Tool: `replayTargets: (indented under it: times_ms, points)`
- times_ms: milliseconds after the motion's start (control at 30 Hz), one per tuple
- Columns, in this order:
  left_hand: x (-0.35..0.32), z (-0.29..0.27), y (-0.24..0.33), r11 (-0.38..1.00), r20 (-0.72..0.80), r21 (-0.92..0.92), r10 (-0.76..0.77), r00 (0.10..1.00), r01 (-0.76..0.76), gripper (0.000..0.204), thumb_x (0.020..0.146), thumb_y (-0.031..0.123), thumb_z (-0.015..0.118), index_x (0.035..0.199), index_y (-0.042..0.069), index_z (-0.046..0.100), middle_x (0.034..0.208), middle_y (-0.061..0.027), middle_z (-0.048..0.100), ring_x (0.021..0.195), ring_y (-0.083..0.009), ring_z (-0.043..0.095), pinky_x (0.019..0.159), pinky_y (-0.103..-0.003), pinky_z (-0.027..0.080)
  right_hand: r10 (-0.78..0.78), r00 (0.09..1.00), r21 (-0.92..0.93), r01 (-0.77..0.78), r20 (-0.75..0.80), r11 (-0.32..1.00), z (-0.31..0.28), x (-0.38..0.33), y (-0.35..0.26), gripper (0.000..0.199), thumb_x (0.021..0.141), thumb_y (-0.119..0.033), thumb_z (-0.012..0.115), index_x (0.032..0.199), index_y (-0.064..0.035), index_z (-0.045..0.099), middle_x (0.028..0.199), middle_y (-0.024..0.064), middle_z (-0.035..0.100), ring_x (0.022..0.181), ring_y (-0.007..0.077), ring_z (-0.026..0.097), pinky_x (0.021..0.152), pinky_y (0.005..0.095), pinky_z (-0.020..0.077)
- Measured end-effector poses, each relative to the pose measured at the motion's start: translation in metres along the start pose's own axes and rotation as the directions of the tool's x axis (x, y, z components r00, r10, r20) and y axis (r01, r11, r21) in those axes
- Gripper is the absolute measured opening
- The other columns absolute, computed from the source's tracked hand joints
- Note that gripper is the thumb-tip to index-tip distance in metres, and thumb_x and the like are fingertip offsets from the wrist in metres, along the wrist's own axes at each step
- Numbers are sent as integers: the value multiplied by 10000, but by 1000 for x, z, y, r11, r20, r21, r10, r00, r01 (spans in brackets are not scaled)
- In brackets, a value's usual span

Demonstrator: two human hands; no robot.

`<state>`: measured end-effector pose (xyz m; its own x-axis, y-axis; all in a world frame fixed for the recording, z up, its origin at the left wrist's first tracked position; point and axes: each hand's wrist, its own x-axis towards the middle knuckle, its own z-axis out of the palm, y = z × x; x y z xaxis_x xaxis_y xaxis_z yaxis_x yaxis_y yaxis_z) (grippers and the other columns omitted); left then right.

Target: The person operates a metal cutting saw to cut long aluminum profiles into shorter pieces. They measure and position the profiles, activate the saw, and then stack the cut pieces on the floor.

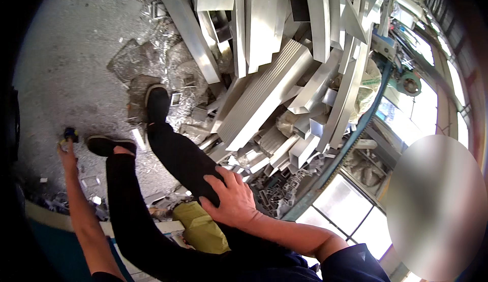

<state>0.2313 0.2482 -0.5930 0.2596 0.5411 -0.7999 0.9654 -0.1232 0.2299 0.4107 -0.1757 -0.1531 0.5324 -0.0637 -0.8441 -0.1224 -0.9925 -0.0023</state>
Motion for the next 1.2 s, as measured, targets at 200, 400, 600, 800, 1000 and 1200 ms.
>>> replayTargets:
  times_ms: [200, 400, 600, 800, 1000, 1200]
  points:
    - [56, 31, 10, 993, -22, 69, 99, 995, -97, 634, 848, 421, 694, 1283, -7, 522, 1146, -139, 620, 993, -240, 579, 864, -353, 449, -81, 996, -29, 80, -47, 996, -5, 9, 1, 497, 722, -320, 756, 1164, -146, 608, 1257, 159, 507, 1090, 365, 554, 844, 460, 512]
    - [-1, 55, 2, 937, 234, 88, 309, 922, -337, 592, 881, 317, 664, 1326, -36, 499, 1280, -181, 571, 1131, -277, 558, 957, -358, 439, -55, 998, 78, 52, 35, 996, -4, -3, -2, 470, 792, -340, 690, 1209, -147, 591, 1301, 166, 471, 1172, 369, 495, 945, 492, 455]
    - [-246, 61, 135, 980, 673, -178, 190, 714, -93, 333, 813, 222, 629, 1101, 59, 588, 986, -72, 575, 867, -182, 543, 794, -303, 459, 90, 990, 161, -108, 112, 981, 7, -23, 11, 445, 809, -326, 629, 1195, -115, 564, 1184, 158, 505, 1136, 367, 507, 893, 521, 475]
    - [-393, -33, 210, 997, 719, 70, -38, 694, -17, 367, 769, 230, 612, 1111, 109, 560, 826, -64, 536, 675, -174, 527, 578, -320, 474, 180, 979, 254, -198, 94, 947, 28, -44, 17, 464, 793, -347, 657, 1194, -131, 572, 1183, 153, 511, 1152, 372, 502, 906, 520, 485]
    - [-448, -170, 189, 621, 749, 308, 310, 586, -721, 524, 752, 345, 740, 1150, 36, 599, 846, -180, 617, 799, -329, 609, 770, -420, 505, -31, 984, 404, -43, 174, 914, 23, -112, 48, 765, 796, -457, 669, 1455, -230, 354, 1457, 241, 362, 1254, 444, 467, 991, 507, 442]
    - [-526, -237, 247, 667, 669, 630, -207, 714, -397, 442, 801, 354, 743, 1073, 17, 652, 893, -94, 650, 801, -192, 614, 714, -344, 500, 87, 979, 783, -199, 184, 589, 25, -196, 131, 619, 833, -542, 562, 1298, -132, 562, 1233, 198, 615, 1139, 388, 577, 976, 460, 448]
